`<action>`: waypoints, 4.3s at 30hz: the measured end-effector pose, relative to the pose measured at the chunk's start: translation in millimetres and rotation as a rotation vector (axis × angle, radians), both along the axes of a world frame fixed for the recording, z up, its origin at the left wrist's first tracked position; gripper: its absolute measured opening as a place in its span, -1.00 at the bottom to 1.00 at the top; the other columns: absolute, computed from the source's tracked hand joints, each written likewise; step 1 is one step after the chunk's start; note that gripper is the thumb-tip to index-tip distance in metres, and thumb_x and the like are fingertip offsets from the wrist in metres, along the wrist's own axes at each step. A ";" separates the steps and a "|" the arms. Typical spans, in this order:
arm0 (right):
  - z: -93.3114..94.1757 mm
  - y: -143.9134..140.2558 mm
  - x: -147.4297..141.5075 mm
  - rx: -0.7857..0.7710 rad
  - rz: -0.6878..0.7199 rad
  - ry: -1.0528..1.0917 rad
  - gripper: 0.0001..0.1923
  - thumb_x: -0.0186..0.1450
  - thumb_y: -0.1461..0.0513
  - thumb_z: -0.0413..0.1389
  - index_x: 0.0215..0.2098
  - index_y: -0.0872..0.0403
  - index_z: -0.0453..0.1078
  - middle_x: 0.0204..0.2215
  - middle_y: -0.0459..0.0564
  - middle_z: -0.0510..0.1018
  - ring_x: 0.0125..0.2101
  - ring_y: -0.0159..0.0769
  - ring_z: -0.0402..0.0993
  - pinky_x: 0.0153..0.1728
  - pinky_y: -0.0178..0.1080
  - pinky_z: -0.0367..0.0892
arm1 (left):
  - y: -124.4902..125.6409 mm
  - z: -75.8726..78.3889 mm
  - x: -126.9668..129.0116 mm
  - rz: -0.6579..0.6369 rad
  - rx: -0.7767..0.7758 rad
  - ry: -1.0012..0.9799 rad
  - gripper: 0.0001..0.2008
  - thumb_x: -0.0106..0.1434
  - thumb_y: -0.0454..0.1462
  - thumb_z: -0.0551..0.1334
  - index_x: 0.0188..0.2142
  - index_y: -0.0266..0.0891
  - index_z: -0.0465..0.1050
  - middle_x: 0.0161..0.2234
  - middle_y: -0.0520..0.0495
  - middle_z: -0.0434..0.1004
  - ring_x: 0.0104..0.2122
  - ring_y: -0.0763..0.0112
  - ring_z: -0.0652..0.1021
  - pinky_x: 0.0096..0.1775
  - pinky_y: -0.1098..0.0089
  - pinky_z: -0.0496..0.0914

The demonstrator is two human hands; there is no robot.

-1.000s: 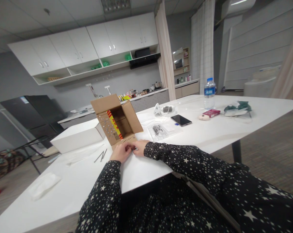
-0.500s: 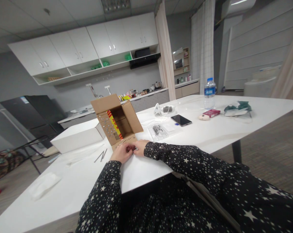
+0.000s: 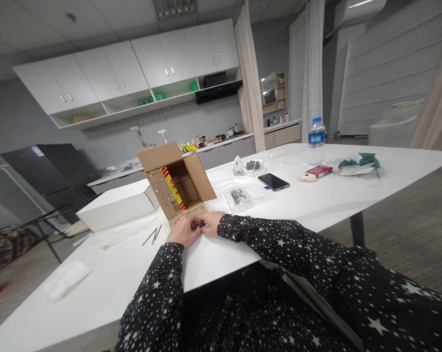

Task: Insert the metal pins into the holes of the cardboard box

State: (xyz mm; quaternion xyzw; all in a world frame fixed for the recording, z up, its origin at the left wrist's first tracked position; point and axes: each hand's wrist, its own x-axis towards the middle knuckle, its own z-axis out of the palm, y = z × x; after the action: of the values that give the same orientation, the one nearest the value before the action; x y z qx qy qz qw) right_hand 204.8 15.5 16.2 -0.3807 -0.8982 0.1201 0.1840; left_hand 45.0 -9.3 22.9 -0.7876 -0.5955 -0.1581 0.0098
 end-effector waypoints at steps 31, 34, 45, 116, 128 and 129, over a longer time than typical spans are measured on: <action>-0.3 0.8 0.1 0.014 0.002 -0.022 -0.66 0.16 0.15 0.02 -0.12 -0.04 0.46 -0.23 -0.02 0.58 -0.23 -0.14 0.50 -0.28 -0.21 0.36 | 1.9 -1.6 -1.8 0.004 -0.001 0.001 -0.83 0.04 -0.28 0.13 -0.37 -0.21 0.47 -0.44 -0.02 0.50 -0.40 0.40 0.46 -0.34 0.42 0.30; -2.6 2.8 -0.7 0.013 -0.005 -0.034 -0.67 0.16 0.13 0.02 -0.14 -0.02 0.46 -0.24 0.01 0.58 -0.23 -0.12 0.50 -0.29 -0.19 0.37 | 1.9 -1.7 -2.3 0.005 0.001 0.012 -0.82 0.05 -0.28 0.11 -0.39 -0.21 0.48 -0.45 -0.02 0.50 -0.41 0.39 0.46 -0.34 0.41 0.30; -5.2 5.3 -1.9 0.001 -0.002 -0.005 -0.67 0.15 0.15 0.03 -0.12 -0.07 0.44 -0.21 -0.06 0.58 -0.20 -0.17 0.49 -0.23 -0.22 0.36 | 2.0 -1.9 -1.6 0.022 0.013 0.029 -0.85 0.05 -0.26 0.09 -0.43 -0.19 0.42 -0.47 0.00 0.47 -0.42 0.38 0.45 -0.37 0.41 0.27; -4.0 7.0 -0.6 0.013 0.052 -0.008 -0.63 0.15 0.18 0.03 -0.07 -0.08 0.43 -0.16 -0.10 0.57 -0.17 -0.19 0.48 -0.21 -0.22 0.36 | -2.6 0.9 2.5 -0.012 0.016 0.064 -0.85 0.04 -0.30 0.14 -0.35 -0.20 0.40 -0.39 -0.02 0.47 -0.35 0.37 0.46 -0.34 0.41 0.27; -5.2 7.2 -0.1 0.015 0.049 -0.001 -0.64 0.15 0.20 0.03 -0.09 -0.08 0.43 -0.18 -0.11 0.57 -0.18 -0.20 0.48 -0.20 -0.23 0.35 | -3.4 1.0 3.4 -0.022 0.014 0.059 -0.84 0.02 -0.31 0.13 -0.35 -0.20 0.40 -0.40 -0.02 0.48 -0.37 0.37 0.45 -0.36 0.41 0.26; -5.3 7.2 -0.1 0.012 0.051 0.006 -0.64 0.14 0.20 0.03 -0.10 -0.09 0.44 -0.18 -0.12 0.57 -0.18 -0.20 0.48 -0.20 -0.24 0.35 | -3.0 0.2 2.6 -0.022 0.014 0.059 -0.84 0.02 -0.31 0.13 -0.35 -0.20 0.40 -0.40 -0.02 0.47 -0.37 0.37 0.45 -0.36 0.41 0.26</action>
State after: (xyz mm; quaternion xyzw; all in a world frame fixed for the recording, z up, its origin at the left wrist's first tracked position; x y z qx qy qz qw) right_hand 204.7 22.7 10.9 -0.3563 -0.9077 0.1207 0.1858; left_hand 47.6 -12.2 23.0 -0.7984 -0.5850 -0.1389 0.0310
